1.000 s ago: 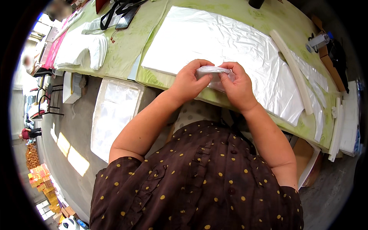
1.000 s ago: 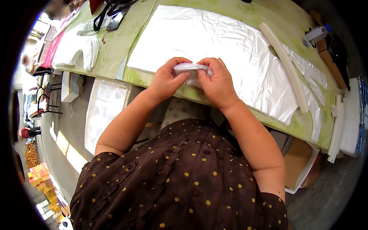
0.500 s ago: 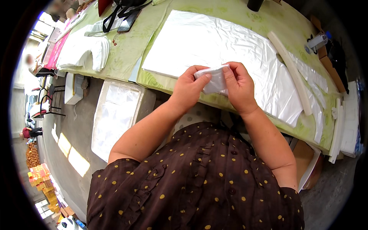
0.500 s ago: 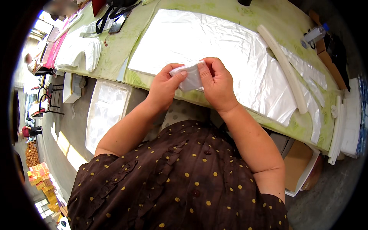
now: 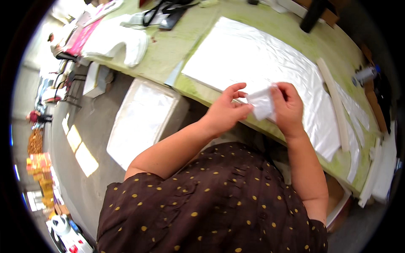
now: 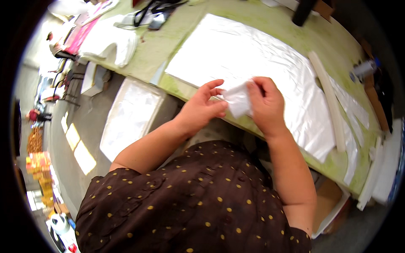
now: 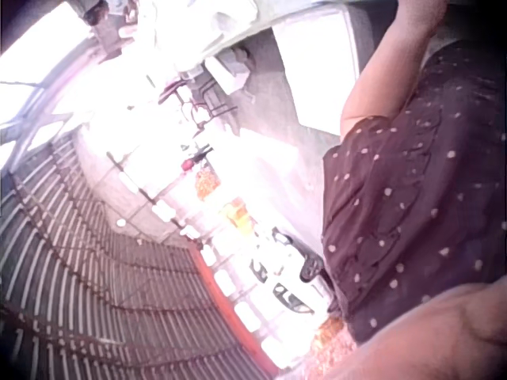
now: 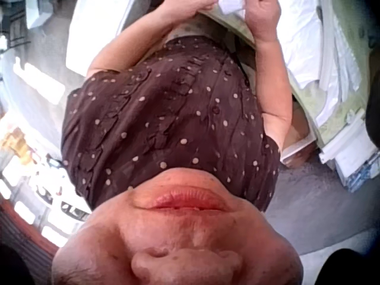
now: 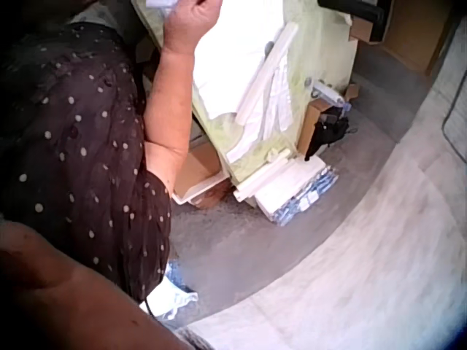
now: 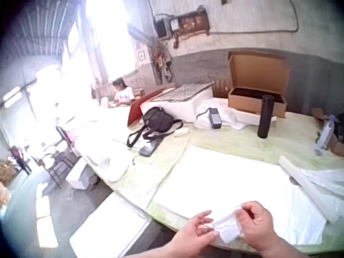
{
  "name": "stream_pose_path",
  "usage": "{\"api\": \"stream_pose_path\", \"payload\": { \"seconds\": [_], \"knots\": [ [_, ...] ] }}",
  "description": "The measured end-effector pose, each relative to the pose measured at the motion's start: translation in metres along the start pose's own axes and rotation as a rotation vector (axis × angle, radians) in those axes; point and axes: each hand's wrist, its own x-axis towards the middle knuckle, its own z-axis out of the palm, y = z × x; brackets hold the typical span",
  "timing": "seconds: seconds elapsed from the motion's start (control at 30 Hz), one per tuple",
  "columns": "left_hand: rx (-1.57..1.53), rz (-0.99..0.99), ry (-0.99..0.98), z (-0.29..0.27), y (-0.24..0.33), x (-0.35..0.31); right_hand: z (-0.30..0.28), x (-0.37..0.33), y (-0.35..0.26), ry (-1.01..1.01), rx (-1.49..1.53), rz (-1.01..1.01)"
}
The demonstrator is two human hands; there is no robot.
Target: The person repeatedly tears off small pieces of clear plastic film from a roll, folds them, and places them on a table. The workspace contains other plastic-wrapped items and packaging materials.
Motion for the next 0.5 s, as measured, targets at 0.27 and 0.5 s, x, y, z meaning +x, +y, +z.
{"api": "stream_pose_path", "payload": {
  "seconds": [0.27,0.5],
  "knots": [
    [0.059,0.097,-0.195,-0.019,0.002,0.014,0.005,-0.009,-0.026,-0.281,-0.088,0.007],
    [0.117,0.152,0.131,-0.074,0.005,0.024,-0.001,-0.017,-0.006,-0.150,0.073,0.055]
  ]
}}
